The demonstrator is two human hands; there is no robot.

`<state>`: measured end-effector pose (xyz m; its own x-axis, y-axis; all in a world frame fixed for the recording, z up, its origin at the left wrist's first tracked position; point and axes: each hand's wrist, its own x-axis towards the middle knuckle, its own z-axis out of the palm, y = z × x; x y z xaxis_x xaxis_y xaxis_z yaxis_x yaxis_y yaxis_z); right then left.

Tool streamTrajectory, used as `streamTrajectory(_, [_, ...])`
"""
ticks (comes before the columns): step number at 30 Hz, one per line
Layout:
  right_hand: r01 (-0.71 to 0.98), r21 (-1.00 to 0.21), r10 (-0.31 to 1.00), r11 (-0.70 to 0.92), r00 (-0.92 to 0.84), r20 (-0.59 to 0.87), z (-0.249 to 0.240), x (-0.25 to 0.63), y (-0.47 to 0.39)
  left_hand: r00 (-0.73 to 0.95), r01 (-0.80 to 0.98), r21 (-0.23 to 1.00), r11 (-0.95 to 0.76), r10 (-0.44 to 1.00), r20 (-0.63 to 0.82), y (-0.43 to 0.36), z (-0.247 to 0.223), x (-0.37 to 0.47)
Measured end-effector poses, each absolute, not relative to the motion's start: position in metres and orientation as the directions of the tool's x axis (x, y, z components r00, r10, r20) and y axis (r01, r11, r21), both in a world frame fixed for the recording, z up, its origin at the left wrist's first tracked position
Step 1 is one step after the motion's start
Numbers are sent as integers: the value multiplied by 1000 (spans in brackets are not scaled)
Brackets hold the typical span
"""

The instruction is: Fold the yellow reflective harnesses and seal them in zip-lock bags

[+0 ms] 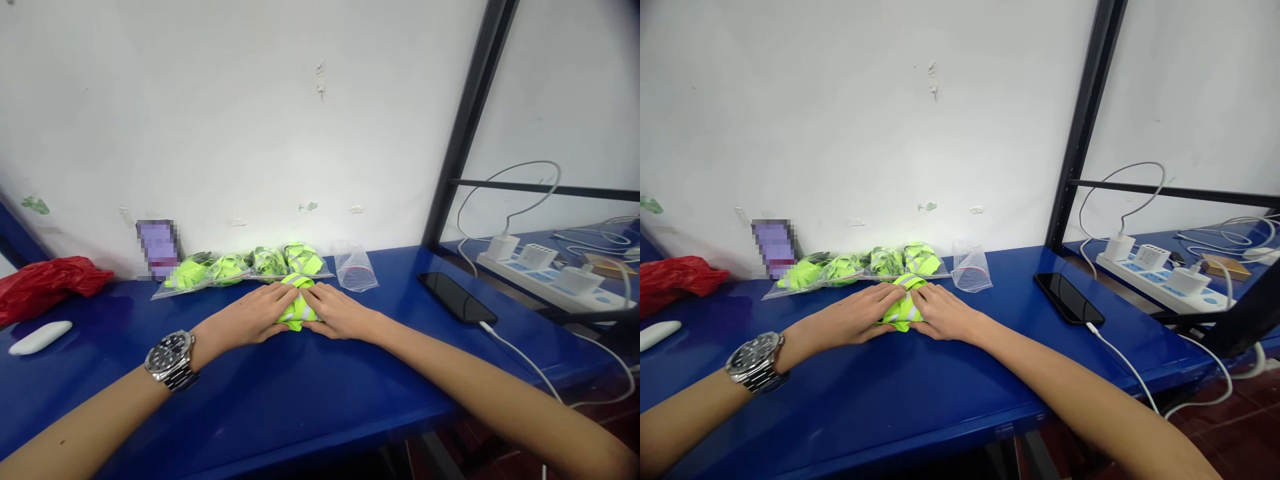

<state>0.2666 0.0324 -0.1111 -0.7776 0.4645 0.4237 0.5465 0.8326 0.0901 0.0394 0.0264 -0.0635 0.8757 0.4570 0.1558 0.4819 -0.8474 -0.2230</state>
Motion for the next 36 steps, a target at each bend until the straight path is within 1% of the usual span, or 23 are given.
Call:
streamTrajectory(3, [534, 154, 440, 832, -802, 403, -110, 265, 32, 886, 464, -316, -828, 436, 158, 28, -67, 45])
streamTrajectory(5, [531, 170, 438, 830, -809, 392, -110, 265, 32, 889, 457, -361, -813, 434, 148, 29, -69, 47])
streamTrajectory(6, [527, 164, 436, 834, -811, 390, -110, 265, 32, 887, 460, -367, -808, 435, 153, 29, -71, 47])
streamTrajectory(8, [513, 113, 436, 851, -810, 391, -111, 267, 33, 881, 473, -347, -810, 441, 172, 29, -74, 46])
streamTrajectory(10, [505, 22, 455, 863, -796, 398, -111, 268, 32, 870, 493, -282, -823, 455, 192, 29, -79, 44])
streamTrajectory(14, [497, -214, 540, 841, -750, 382, -107, 270, 26, 829, 537, -113, -836, 499, 251, 25, -89, 41])
streamTrajectory(16, [498, -310, 585, 810, -724, 365, -102, 269, 21, 786, 588, -69, -806, 550, 281, 21, -94, 40])
streamTrajectory(17, [500, -338, 601, 797, -713, 362, -100, 268, 19, 763, 617, -56, -785, 579, 287, 20, -96, 40])
streamTrajectory(18, [503, -350, 610, 790, -703, 365, -99, 267, 16, 740, 644, -46, -764, 606, 292, 18, -96, 40])
streamTrajectory(20, [516, -337, 616, 788, -680, 398, -97, 265, 13, 701, 690, -26, -724, 658, 276, 17, -94, 41])
streamTrajectory(23, [565, -282, 623, 776, -614, 484, -100, 261, 12, 649, 746, 33, -665, 738, 183, 17, -81, 43])
streamTrajectory(25, [598, -275, 641, 753, -571, 513, -102, 258, 15, 634, 759, 112, -642, 767, 101, 22, -70, 45])
streamTrajectory(28, [624, -344, 702, 702, -524, 483, -103, 252, 25, 649, 730, 276, -625, 761, 6, 33, -61, 45])
streamTrajectory(29, [631, -371, 724, 682, -510, 464, -102, 250, 28, 654, 722, 313, -617, 756, -19, 37, -60, 45])
streamTrajectory(30, [637, -391, 742, 665, -501, 446, -101, 249, 32, 657, 719, 324, -615, 753, -27, 41, -60, 44])
streamTrajectory(32, [661, -396, 766, 637, -491, 415, -97, 246, 37, 656, 721, 287, -630, 755, 9, 45, -63, 44])
streamTrajectory(33, [679, -384, 775, 626, -490, 398, -95, 246, 40, 658, 719, 257, -646, 752, 49, 46, -66, 44])
streamTrajectory(36, [741, -320, 801, 590, -486, 350, -93, 245, 46, 655, 724, 115, -680, 731, 195, 44, -74, 46])
